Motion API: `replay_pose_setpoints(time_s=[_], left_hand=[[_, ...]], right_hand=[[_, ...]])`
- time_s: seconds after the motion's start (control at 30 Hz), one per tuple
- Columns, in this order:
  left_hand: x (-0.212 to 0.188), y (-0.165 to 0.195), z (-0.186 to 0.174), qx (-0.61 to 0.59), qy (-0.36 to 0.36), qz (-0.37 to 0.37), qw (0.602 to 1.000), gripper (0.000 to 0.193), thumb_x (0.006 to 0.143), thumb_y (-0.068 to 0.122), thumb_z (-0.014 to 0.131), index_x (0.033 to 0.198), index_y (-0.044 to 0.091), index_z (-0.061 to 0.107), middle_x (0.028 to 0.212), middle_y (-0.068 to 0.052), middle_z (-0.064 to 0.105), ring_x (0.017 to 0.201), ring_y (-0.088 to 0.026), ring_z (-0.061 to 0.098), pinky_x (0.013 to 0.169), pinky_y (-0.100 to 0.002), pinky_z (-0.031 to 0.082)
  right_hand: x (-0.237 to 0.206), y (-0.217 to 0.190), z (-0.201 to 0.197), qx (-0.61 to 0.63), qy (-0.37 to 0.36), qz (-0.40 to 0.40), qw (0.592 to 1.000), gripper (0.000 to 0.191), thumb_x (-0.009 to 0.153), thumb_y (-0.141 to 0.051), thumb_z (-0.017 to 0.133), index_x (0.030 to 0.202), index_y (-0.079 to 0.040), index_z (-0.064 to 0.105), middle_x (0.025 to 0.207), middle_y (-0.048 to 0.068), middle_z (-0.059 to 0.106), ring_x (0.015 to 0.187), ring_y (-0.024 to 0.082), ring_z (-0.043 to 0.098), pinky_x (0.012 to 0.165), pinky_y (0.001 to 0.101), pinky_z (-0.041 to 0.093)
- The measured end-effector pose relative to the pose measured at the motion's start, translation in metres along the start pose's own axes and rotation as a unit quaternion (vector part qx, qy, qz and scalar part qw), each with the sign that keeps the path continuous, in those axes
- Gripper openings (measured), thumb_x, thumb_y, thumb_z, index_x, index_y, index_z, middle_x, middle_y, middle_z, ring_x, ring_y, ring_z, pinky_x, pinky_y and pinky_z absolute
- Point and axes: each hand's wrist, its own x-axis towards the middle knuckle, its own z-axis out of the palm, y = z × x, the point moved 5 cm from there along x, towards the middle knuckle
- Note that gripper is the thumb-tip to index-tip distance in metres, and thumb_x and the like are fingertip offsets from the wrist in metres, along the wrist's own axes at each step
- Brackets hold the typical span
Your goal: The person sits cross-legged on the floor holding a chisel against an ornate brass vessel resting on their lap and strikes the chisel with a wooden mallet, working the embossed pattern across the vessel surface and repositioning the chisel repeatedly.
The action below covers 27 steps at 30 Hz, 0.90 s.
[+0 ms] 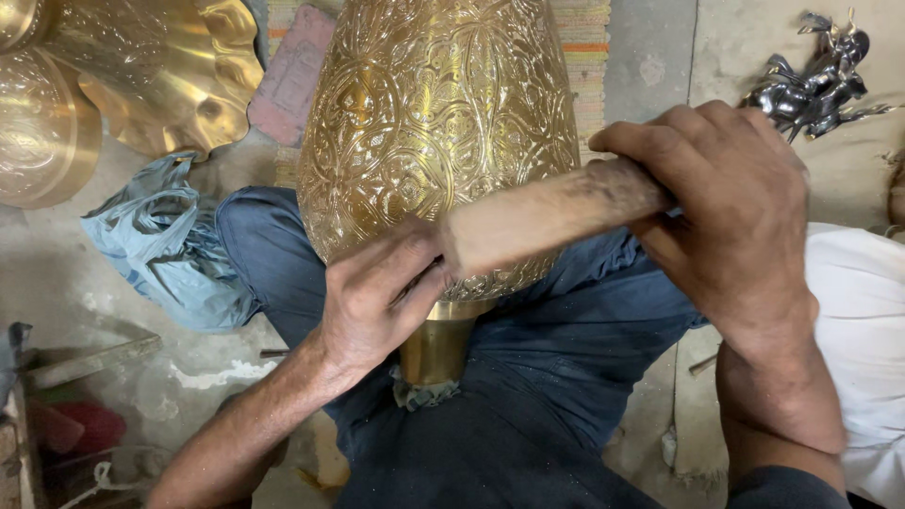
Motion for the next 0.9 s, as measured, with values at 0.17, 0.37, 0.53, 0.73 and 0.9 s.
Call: replay_pose_setpoints(time_s=[0.17,0.37,0.53,0.73,0.9], left_hand=[[-0.003,-0.001,-0.001,0.004,-0.005,0.023,1.0,0.023,0.087,-0.002,0.08,0.108,0.0,0.069,0.102,-0.014,0.072,0.091,-0.027,0.076,0.078,-0.037,0.063],[-0.002,-0.003,0.001,-0.016,-0.003,0.019,1.0,0.026,0.091,0.006,0.082,0.114,0.0,0.07,0.105,-0.013,0.076,0.09,-0.022,0.077,0.075,-0.033,0.063],[0.001,-0.005,0.004,-0.007,-0.017,0.007,1.0,0.026,0.092,0.005,0.08,0.116,0.001,0.07,0.108,-0.011,0.076,0.091,-0.019,0.078,0.075,-0.029,0.066],[0.008,0.001,0.0,0.0,-0.016,0.029,0.999,0.027,0.093,0.008,0.081,0.116,0.001,0.07,0.108,-0.009,0.076,0.091,-0.019,0.078,0.076,-0.031,0.066],[0.013,0.007,-0.002,-0.019,-0.023,0.029,0.999,0.026,0.093,0.006,0.08,0.116,0.001,0.069,0.108,-0.009,0.075,0.09,-0.018,0.077,0.074,-0.031,0.065]], right_hand=[[-0.007,-0.004,-0.004,-0.079,-0.053,0.022,0.995,0.03,0.084,-0.01,0.086,0.109,-0.012,0.07,0.091,0.002,0.066,0.089,0.021,0.064,0.083,0.0361,0.046],[-0.009,-0.001,-0.002,-0.061,-0.065,0.054,0.995,0.031,0.082,-0.007,0.085,0.108,-0.008,0.068,0.094,0.004,0.066,0.092,0.022,0.065,0.087,0.0347,0.047],[-0.009,-0.001,-0.003,-0.054,-0.067,0.033,0.996,0.031,0.075,-0.005,0.084,0.101,-0.007,0.066,0.091,0.005,0.067,0.089,0.024,0.066,0.083,0.0372,0.048],[-0.01,-0.004,-0.01,-0.061,-0.04,0.036,0.997,0.036,0.071,-0.003,0.085,0.102,-0.004,0.066,0.089,0.009,0.064,0.087,0.028,0.064,0.078,0.0409,0.049],[-0.009,-0.005,-0.01,-0.107,-0.032,0.008,0.994,0.034,0.069,-0.001,0.084,0.098,-0.003,0.068,0.085,0.011,0.064,0.083,0.03,0.065,0.075,0.0435,0.05]])
